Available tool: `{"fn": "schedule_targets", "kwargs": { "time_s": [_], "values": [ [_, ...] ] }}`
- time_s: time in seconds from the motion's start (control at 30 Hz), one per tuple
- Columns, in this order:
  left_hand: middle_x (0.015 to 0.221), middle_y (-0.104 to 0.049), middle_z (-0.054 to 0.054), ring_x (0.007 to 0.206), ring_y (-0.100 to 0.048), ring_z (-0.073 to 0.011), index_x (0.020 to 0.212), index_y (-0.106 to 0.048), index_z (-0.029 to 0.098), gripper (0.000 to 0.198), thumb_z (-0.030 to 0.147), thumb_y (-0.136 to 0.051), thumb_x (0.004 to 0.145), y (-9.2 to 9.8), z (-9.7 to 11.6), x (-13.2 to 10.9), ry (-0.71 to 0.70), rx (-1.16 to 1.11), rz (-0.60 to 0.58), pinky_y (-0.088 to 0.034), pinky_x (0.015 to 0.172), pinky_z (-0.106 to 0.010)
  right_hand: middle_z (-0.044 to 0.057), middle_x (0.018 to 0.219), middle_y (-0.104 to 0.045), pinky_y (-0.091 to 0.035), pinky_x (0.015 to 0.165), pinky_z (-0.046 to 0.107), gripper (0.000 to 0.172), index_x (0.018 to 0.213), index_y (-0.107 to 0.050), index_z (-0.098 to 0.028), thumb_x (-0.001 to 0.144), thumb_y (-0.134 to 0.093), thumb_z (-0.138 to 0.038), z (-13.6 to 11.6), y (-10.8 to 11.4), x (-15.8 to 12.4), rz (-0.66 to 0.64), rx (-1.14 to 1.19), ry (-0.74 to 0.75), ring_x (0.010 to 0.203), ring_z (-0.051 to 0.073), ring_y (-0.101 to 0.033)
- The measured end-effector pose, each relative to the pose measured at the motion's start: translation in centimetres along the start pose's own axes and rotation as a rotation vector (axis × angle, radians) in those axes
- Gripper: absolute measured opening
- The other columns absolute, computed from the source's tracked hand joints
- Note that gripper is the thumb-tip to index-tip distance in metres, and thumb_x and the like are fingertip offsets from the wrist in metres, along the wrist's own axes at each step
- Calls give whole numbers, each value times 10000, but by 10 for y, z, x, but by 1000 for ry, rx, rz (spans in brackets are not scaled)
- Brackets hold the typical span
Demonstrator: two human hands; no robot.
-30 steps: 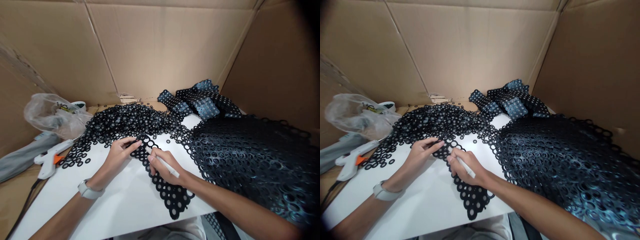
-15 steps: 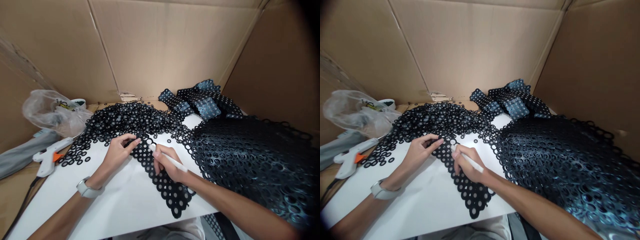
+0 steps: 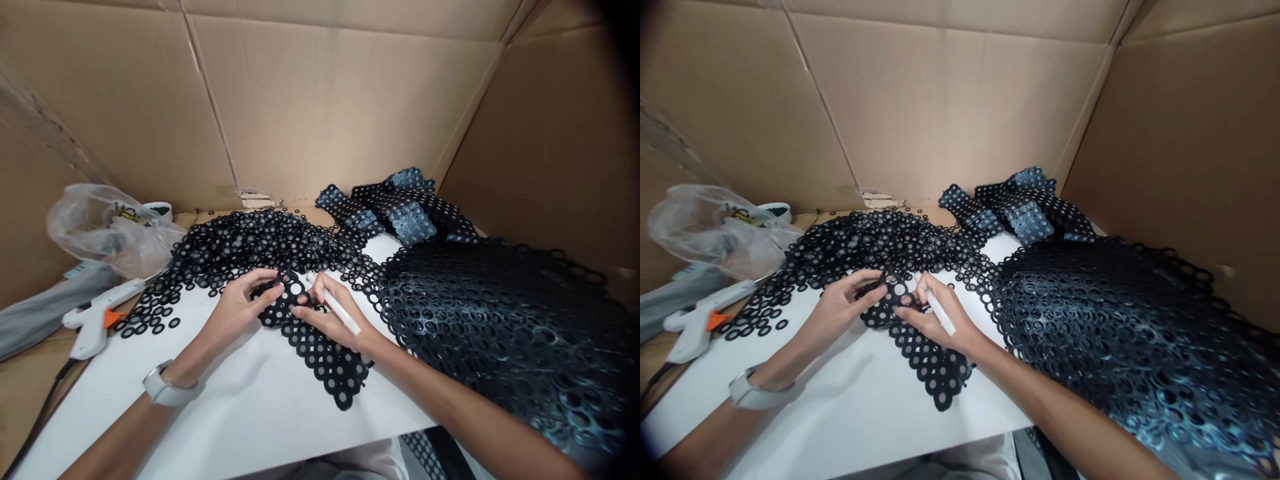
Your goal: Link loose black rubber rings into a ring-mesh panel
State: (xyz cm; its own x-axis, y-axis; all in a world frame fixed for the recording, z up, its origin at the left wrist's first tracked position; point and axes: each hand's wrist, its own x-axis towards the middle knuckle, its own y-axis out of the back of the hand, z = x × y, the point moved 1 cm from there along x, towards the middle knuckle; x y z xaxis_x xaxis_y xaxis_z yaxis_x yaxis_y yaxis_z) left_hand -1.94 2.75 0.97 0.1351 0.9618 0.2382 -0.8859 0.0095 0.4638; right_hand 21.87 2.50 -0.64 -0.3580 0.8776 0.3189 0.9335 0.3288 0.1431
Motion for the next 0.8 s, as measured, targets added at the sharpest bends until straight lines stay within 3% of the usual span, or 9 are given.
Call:
{"fn": "schedule_targets", "kwargs": {
  "time_s": [0.13,0.23,0.37,0.5,0.67,0.8],
  "values": [
    [1318,-744,-83,1256,-688,-280,1301,-757,268,341,449,-790,1014,-1,6,-4,-309,289,160,-544,1111,-440,-25,864,-560,-467,750,307,421,844,-400,-271,927,-812,-309,1,-2,-2,34,26,-3,953,257,-722],
    [1189,-792,-60,1161,-716,-249,1145,-835,282,168,352,-694,1085,-1,16,-7,-442,349,94,-553,1050,-398,-30,864,-524,-437,757,303,393,852,-408,-268,948,-788,-292,2,0,-3,71,-34,53,897,227,-668],
    [1180,-852,-34,1081,-777,-231,1146,-869,289,226,404,-682,1093,-3,24,-8,-274,207,-36,-582,952,-343,-14,943,-554,-441,808,313,302,923,-438,-267,966,-734,-233,2,2,-4,84,-78,132,888,209,-596],
    [1136,-869,-12,1032,-797,-225,1074,-895,304,221,467,-751,1033,-2,26,-7,-104,101,-87,-579,886,-303,-15,945,-572,-437,789,311,273,955,-442,-272,984,-708,-217,2,1,-6,64,-97,157,856,202,-566],
    [873,-816,-10,783,-712,-184,847,-830,234,337,464,-689,1048,-6,28,-9,-104,93,-134,-499,732,-288,-15,934,-601,-429,739,303,246,976,-447,-279,1031,-686,-259,2,-2,-9,21,-138,177,804,192,-549],
    [717,-665,3,680,-586,-167,763,-695,210,433,503,-611,1069,-14,24,-9,-70,78,-62,-427,629,-286,-19,907,-593,-418,719,306,246,973,-426,-284,1041,-662,-266,4,-4,-10,-8,-155,165,774,191,-541]
  ]
}}
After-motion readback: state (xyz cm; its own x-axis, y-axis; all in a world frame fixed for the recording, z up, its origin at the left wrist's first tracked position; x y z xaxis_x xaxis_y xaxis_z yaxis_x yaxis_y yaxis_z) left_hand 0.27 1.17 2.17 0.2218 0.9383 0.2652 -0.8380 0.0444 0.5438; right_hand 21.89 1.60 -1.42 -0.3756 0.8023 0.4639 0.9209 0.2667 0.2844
